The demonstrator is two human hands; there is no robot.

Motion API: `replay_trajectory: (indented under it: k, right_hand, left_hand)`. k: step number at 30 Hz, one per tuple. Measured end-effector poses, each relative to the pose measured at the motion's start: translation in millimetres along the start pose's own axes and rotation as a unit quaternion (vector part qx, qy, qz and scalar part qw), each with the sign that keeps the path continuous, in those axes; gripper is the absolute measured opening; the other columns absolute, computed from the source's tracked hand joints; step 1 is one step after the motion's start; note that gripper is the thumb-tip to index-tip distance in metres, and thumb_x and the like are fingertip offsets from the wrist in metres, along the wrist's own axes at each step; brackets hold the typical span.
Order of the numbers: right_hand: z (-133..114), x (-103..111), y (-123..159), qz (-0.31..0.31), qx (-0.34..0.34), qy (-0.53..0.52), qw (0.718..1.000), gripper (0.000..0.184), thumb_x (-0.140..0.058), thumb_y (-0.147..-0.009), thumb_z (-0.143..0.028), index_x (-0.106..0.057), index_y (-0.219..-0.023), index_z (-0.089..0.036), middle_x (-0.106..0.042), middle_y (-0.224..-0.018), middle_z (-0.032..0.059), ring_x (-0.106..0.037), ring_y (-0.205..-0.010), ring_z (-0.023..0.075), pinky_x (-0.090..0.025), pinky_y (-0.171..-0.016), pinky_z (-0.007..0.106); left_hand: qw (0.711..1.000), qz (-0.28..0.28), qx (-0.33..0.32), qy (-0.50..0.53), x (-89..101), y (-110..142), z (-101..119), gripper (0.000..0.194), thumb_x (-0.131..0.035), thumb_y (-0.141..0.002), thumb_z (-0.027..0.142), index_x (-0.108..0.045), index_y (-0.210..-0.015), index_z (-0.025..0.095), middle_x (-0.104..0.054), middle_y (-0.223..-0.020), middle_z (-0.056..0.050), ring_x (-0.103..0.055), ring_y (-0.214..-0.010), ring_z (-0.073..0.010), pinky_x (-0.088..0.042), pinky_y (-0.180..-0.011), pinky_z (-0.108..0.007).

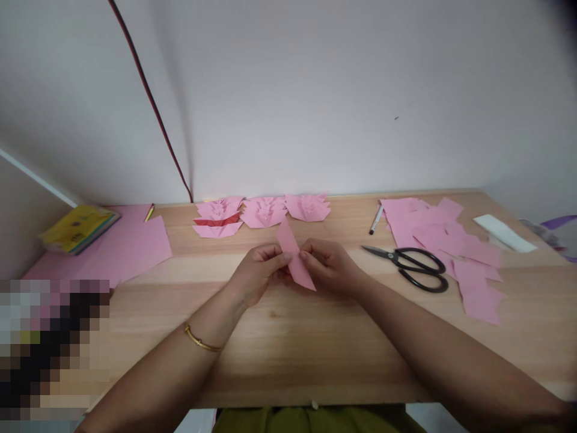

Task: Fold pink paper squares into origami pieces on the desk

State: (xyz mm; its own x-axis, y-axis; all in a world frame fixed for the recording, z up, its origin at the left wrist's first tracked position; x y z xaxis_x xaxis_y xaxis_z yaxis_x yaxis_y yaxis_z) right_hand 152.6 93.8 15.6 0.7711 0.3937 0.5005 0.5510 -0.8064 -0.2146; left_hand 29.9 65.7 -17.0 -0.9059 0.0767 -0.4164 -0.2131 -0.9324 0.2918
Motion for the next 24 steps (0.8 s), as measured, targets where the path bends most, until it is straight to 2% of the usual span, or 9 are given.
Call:
replay_trajectory:
  k: [5,12,16,24]
  right_hand:
    - [-0.3,-1.5,-0.1,-0.012,0.001,-0.013,1.000,0.021,-0.047,-0.087,-0.028,-0.053,-0.070,-0.016,-0.056,-0.066,0.0001,-0.049,-0.060,0.0103,-0.039,-0.055,0.022]
    - [-1.7,-0.5,0.0,-0.013,0.015,-0.001,1.000,0.020,-0.047,-0.087,-0.026,-0.054,-0.072,-0.016,-0.058,-0.067,0.0007,-0.048,-0.059,0.0106,-0.038,-0.056,0.023]
    - [-4.0,2.3,-0.9,-0.009,0.037,-0.004,0.999,0.013,-0.049,-0.086,-0.023,-0.058,-0.083,-0.016,-0.061,-0.075,0.0017,-0.052,-0.066,0.0110,-0.040,-0.061,0.023]
    - [-3.4,2.9,-0.3,-0.012,0.029,-0.011,0.999,0.010,-0.050,-0.085,-0.023,-0.058,-0.082,-0.016,-0.058,-0.069,-0.0004,-0.047,-0.059,0.0088,-0.036,-0.055,0.021]
  left_hand:
    - [1.000,-0.001,-0.006,0.000,0.8,-0.3,0.5,0.020,-0.072,-0.071,0.027,-0.066,-0.082,0.011,-0.062,-0.072,-0.003,-0.057,-0.061,-0.0112,-0.047,-0.060,-0.027]
    - [0.999,0.010,-0.016,-0.028,4.3,-0.8,1.0,0.018,-0.074,-0.068,0.025,-0.065,-0.072,0.010,-0.060,-0.063,-0.001,-0.052,-0.053,-0.0070,-0.042,-0.052,-0.021]
    - [1.000,0.024,-0.019,-0.006,6.7,-1.5,-1.4,0.022,-0.075,-0.067,0.025,-0.066,-0.080,0.010,-0.063,-0.069,-0.003,-0.057,-0.057,-0.0096,-0.046,-0.055,-0.024]
    - [0.999,0.034,0.000,0.002,5.8,0.4,-1.8,0.024,-0.076,-0.064,0.020,-0.066,-0.081,0.009,-0.066,-0.073,-0.006,-0.060,-0.061,-0.0130,-0.051,-0.056,-0.028]
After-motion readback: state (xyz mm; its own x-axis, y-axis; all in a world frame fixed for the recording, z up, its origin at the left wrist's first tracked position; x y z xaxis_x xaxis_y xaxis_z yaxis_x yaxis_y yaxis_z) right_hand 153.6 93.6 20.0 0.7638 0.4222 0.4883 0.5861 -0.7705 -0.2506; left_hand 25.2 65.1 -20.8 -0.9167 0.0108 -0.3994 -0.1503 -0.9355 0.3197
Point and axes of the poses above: each hand's wrist, its own y-axis away from the middle knuckle, its own x-axis out of the back of the hand, z = x × y, the point moved 7 cm from there along -y, towards the middle knuckle
